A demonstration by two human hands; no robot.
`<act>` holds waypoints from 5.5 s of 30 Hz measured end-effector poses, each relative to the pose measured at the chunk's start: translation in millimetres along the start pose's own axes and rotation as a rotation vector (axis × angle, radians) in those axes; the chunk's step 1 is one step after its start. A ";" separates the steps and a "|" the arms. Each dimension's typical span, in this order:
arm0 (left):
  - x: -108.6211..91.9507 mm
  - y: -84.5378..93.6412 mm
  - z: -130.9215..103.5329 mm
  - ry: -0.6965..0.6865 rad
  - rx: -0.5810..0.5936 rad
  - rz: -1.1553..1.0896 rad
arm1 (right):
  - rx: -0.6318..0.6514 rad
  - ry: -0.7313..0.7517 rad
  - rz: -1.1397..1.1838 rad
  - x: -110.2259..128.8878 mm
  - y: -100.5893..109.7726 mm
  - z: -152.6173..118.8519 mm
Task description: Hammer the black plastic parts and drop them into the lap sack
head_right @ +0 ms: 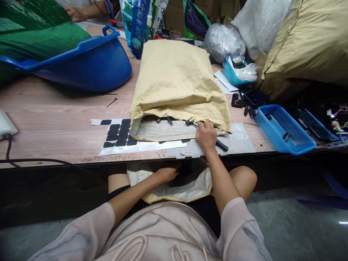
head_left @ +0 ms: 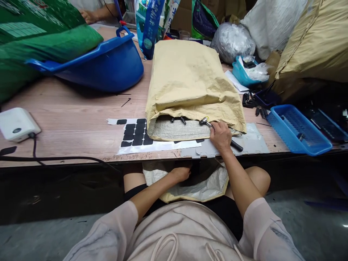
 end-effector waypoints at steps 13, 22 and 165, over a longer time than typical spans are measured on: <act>3.2 255.0 34.1 -0.111 -0.489 0.554 | -0.018 0.019 -0.008 2.5 0.8 0.1; -45.4 202.0 48.0 -0.280 -0.444 0.459 | 0.022 0.003 -0.045 3.8 -0.1 0.8; 13.3 199.7 15.2 -0.018 -0.660 0.028 | 0.085 0.070 0.385 30.8 37.1 -42.2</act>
Point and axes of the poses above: each hand's wrist, its own z-axis towards the middle knuckle, its own y-axis out of the back of the hand, x = y × z, the point moved 10 cm from there along z, towards the middle knuckle, and after that the axes turned 12 degrees about -y, right-handed, at the moved point
